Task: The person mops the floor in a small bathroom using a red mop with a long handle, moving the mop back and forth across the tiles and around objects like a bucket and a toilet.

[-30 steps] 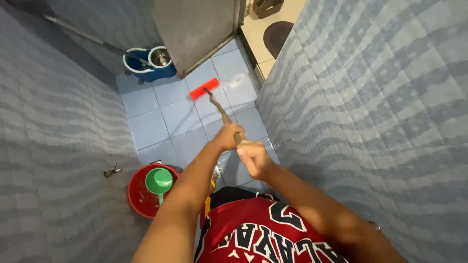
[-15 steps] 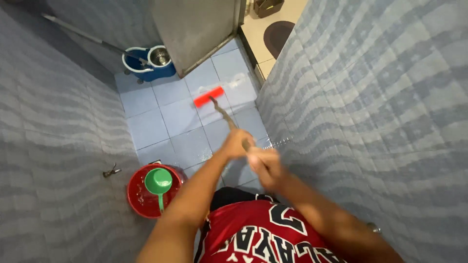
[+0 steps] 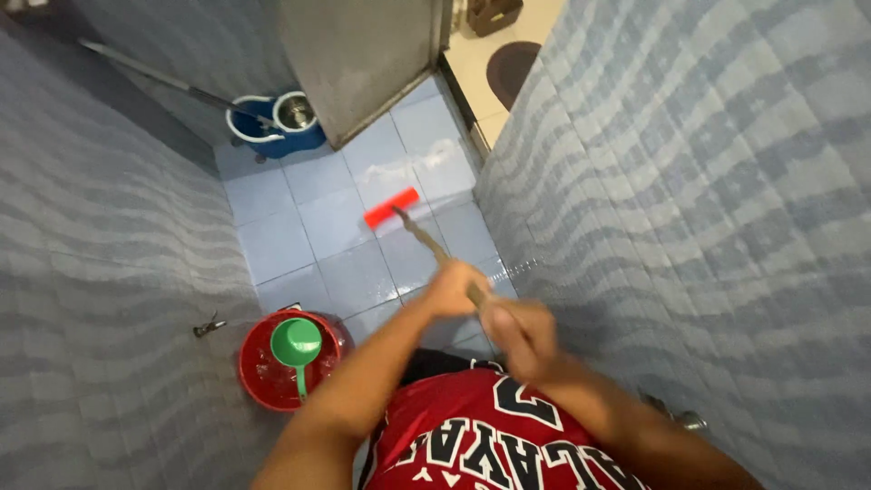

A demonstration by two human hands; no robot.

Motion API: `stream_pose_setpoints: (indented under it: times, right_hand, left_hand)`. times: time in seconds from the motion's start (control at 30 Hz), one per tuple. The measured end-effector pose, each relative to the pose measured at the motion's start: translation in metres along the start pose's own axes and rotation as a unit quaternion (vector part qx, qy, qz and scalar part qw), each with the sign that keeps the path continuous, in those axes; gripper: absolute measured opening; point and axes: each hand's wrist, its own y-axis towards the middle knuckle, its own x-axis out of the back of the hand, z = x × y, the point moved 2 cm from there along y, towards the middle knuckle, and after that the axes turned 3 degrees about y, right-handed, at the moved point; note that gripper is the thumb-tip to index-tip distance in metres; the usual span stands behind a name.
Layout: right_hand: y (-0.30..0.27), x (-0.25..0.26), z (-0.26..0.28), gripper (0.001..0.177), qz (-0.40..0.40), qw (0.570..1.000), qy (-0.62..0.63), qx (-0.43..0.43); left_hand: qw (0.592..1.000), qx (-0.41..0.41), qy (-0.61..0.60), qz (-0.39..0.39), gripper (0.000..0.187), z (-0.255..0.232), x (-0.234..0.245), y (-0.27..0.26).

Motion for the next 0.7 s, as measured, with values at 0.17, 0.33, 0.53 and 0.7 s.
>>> stream_pose_setpoints:
  times: [0.17, 0.33, 0.53, 0.7]
  right_hand:
    - [0.013, -0.019, -0.047, 0.035, 0.018, 0.997, -0.068, -0.011]
    - [-0.019, 0.000, 0.013, 0.035, 0.003, 0.998, -0.046, -0.045]
    - [-0.005, 0.008, 0.028, 0.032, 0.007, 0.999, -0.025, -0.026]
    - [0.020, -0.009, -0.041, 0.037, -0.026, 0.997, -0.071, -0.006]
  left_hand:
    - [0.994, 0.073, 0.077, -0.026, 0.031, 0.040, 0.029, 0.006]
    - [0.993, -0.060, 0.103, -0.021, 0.023, -0.005, -0.015, -0.005]
    - [0.999, -0.008, 0.036, 0.001, 0.022, -0.005, -0.021, 0.001]
    - [0.999, 0.022, 0.024, -0.010, 0.025, 0.046, 0.021, 0.026]
